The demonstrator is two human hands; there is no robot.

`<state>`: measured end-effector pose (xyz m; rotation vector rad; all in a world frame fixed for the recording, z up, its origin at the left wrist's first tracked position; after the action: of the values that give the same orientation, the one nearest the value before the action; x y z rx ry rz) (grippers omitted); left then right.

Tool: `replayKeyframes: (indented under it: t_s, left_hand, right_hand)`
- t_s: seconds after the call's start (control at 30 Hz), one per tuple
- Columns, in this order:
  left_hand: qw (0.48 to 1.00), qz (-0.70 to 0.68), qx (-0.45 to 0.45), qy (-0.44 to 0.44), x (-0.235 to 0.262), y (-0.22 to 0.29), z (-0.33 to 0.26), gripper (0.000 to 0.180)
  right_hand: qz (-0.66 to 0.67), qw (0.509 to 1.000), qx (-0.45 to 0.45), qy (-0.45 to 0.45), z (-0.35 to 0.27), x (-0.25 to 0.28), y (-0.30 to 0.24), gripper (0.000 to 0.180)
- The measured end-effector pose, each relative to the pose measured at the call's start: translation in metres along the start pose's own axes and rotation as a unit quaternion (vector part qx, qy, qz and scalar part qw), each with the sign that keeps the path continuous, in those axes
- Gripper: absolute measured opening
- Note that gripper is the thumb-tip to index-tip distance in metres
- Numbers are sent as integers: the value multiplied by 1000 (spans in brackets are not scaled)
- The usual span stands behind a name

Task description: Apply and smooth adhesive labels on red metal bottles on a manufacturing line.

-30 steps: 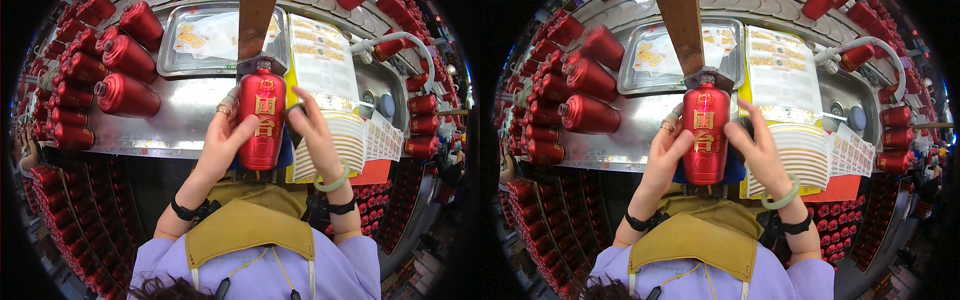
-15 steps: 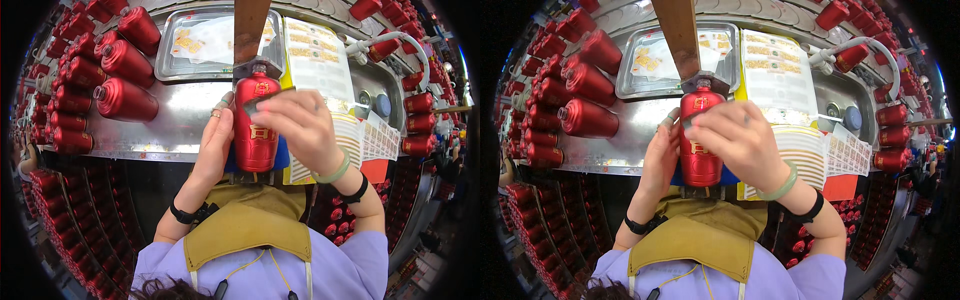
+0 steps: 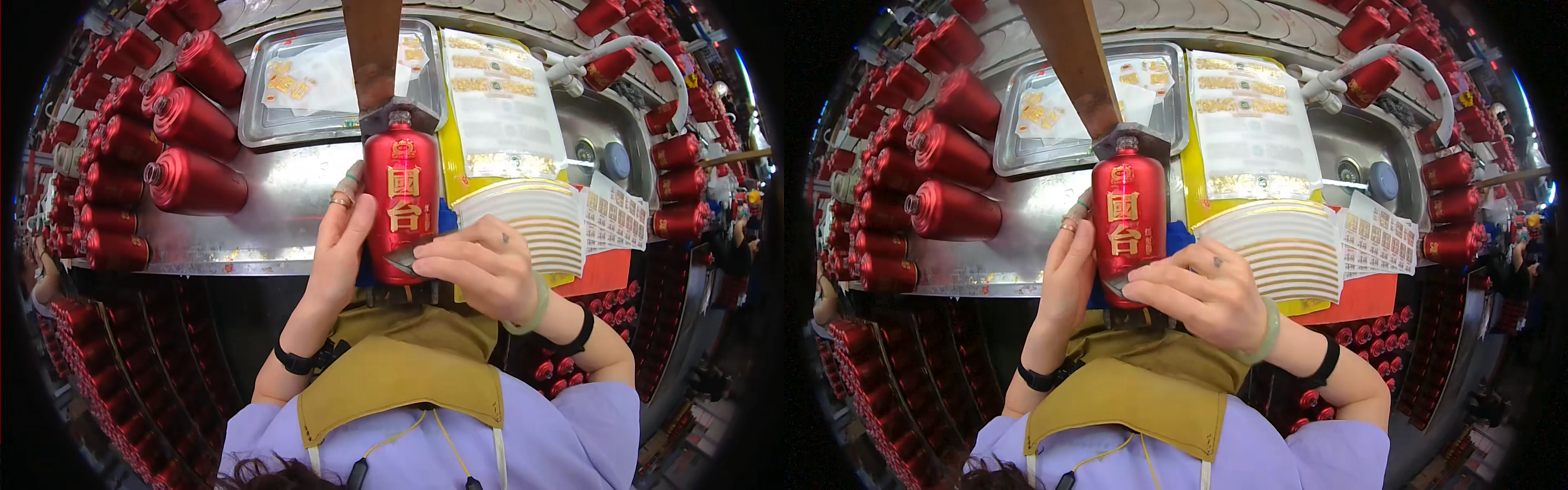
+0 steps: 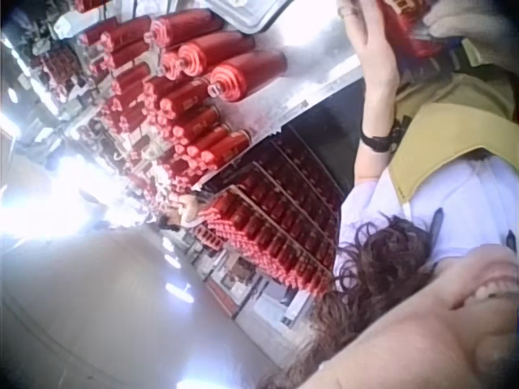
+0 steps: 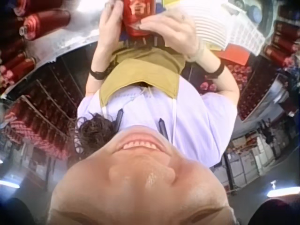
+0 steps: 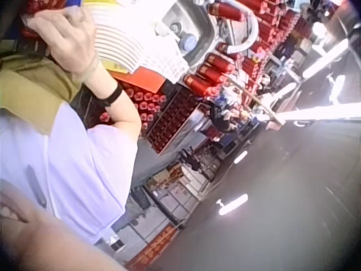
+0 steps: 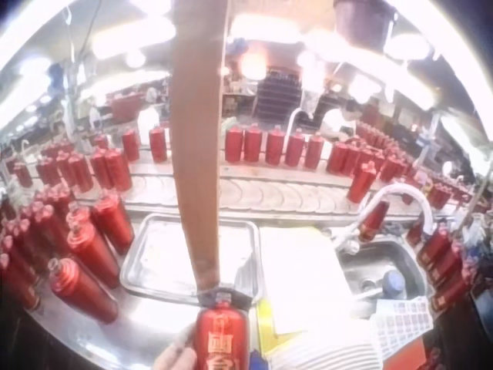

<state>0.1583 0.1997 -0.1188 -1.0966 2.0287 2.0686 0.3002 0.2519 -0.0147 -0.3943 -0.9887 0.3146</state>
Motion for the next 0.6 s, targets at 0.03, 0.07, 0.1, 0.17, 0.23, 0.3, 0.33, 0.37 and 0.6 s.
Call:
replayKeyframes:
  t_s: [0.03, 0.07, 0.1, 0.17, 0.23, 0.3, 0.33, 0.37, 0.6]
  left_hand:
    - [999, 35, -11, 4, 1, 0, 0, 65]
    - [998, 65, 5, 18, 3, -1, -3, 75]
    - [998, 66, 6, 15, 3, -3, -3, 75]
    - [995, 100, -18, 10, 2, -1, -2, 79]
    - [994, 110, -10, 9, 2, -2, -4, 79]
    - [991, 133, -32, 6, 0, -3, -3, 79]
    - [990, 134, -32, 8, 0, -2, -4, 79]
    - [990, 136, -33, 7, -1, 0, -3, 79]
    - [988, 154, -24, -6, 0, 2, -3, 80]
  right_hand:
    - [44, 998, -37, -7, -3, -1, 6, 35]
    - [99, 985, -132, 39, -4, 3, 21, 35]
    - [150, 958, -227, 87, -6, 3, 35, 35]
    - [298, 864, -341, 221, -8, 1, 69, 38]
    - [294, 860, -363, 207, -7, -11, 80, 40]
    - [210, 886, -370, 184, -11, -11, 80, 40]
    - [122, 906, -373, 159, -12, -11, 78, 39]
    - [123, 906, -372, 158, -11, -13, 78, 39]
    - [-17, 938, -297, 177, -13, 1, 80, 33]
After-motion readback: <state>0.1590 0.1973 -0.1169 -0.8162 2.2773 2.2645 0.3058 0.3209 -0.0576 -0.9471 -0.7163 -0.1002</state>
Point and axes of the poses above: each hand's wrist, its own z-axis towards the middle knuckle, its own x-axis out of the back of the hand, y = z × x, the point moved 9 cm from there along z, towards the middle knuckle, and after that the axes turned 3 degrees about -x, right-handed, at the moved point
